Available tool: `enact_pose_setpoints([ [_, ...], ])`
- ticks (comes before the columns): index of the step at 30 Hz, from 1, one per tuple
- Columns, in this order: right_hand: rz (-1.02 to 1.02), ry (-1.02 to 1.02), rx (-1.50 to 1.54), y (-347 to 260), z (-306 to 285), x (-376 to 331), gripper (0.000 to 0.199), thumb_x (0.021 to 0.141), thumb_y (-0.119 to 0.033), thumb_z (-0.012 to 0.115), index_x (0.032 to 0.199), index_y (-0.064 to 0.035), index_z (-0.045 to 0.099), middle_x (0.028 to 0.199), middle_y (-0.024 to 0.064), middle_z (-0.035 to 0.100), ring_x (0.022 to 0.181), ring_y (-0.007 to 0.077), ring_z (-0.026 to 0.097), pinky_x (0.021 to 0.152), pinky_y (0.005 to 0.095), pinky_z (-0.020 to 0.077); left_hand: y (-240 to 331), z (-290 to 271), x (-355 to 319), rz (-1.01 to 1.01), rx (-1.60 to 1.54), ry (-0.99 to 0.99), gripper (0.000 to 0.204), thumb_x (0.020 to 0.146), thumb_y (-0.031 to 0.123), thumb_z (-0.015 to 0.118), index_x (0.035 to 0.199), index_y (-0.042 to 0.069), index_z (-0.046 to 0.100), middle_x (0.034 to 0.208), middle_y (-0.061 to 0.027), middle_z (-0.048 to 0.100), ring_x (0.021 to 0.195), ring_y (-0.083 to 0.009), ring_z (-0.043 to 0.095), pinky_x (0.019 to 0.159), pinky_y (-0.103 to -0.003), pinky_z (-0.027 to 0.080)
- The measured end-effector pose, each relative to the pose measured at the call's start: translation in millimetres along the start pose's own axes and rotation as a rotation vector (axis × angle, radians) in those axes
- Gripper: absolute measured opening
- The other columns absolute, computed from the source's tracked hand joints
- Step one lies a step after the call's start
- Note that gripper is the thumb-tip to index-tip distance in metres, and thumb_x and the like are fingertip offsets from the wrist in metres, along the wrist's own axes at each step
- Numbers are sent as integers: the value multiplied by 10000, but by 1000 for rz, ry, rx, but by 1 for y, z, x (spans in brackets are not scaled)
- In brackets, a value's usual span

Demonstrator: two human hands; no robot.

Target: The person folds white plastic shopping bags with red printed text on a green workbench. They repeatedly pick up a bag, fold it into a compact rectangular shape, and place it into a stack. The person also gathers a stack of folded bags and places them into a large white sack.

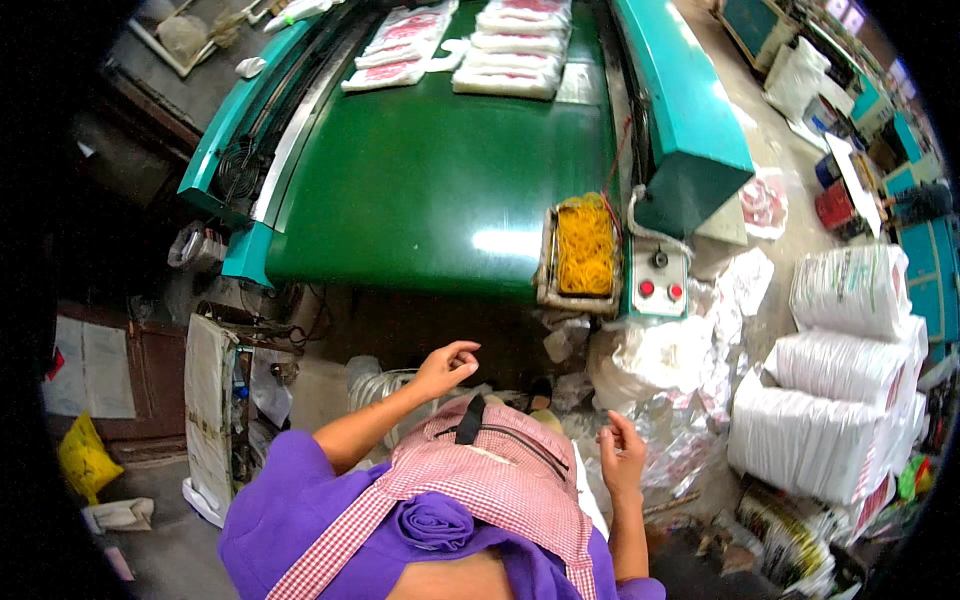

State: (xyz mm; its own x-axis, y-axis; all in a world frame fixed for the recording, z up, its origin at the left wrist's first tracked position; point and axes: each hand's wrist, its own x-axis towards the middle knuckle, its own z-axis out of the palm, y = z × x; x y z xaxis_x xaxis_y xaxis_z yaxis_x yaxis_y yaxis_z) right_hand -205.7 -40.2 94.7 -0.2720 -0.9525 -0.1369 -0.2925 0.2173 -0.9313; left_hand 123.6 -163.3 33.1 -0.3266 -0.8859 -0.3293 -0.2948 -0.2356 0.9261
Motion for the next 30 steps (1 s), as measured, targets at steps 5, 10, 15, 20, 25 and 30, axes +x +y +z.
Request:
enact_pose_setpoints([
  [5, -201, -254, -226, -25, 17, 78, 313, 831, -21, 610, 1142, -8, 581, 800, 65, 639, 692, 114, 609, 653, 252, 502, -14, 1, -4, -151, -319, 253, 428, 842, 112, 651, 1228, -13, 514, 965, -54, 620, 805, -83, 582, 715, -229, 487],
  [10, -177, -498, -214, -56, 62, 134, 290, 814, -73, 635, 1096, -22, 594, 797, 111, 638, 686, 206, 630, 619, 298, 496, -21, -14, 1, -198, -454, 356, 458, 866, 85, 616, 1280, -32, 457, 1099, -111, 598, 935, -158, 612, 810, -265, 505],
  [15, -390, -559, -297, -93, 129, 206, 329, 800, -89, 653, 1118, -32, 584, 805, 111, 640, 697, 231, 633, 624, 316, 504, -16, -67, 36, -254, -593, 409, 507, 867, 154, 622, 1301, -32, 436, 1173, -131, 586, 976, -165, 606, 824, -268, 485],
  [20, -287, -554, -244, -108, 213, 272, 316, 794, -86, 655, 1101, -41, 597, 781, 113, 644, 654, 223, 625, 610, 313, 499, -13, -142, 104, -280, -670, 373, 546, 864, 171, 628, 1326, -27, 413, 1277, -159, 525, 1052, -193, 587, 842, -282, 483],
  [25, -272, -504, -322, -141, 296, 360, 363, 771, -97, 669, 1122, -49, 586, 775, 112, 637, 689, 227, 631, 639, 338, 505, 0, -237, 179, -346, -780, 224, 671, 885, 211, 624, 1394, -52, 274, 1374, -176, 433, 1188, -246, 511, 945, -351, 451],
  [30, -282, -262, -491, -179, 314, 484, 475, 752, -139, 700, 1187, -37, 541, 1058, 158, 616, 933, 285, 623, 814, 364, 501, 10, -291, 293, -377, -1000, 86, 681, 902, 237, 600, 1414, -13, 228, 1442, -165, 338, 1304, -292, 376, 1074, -426, 311],
])
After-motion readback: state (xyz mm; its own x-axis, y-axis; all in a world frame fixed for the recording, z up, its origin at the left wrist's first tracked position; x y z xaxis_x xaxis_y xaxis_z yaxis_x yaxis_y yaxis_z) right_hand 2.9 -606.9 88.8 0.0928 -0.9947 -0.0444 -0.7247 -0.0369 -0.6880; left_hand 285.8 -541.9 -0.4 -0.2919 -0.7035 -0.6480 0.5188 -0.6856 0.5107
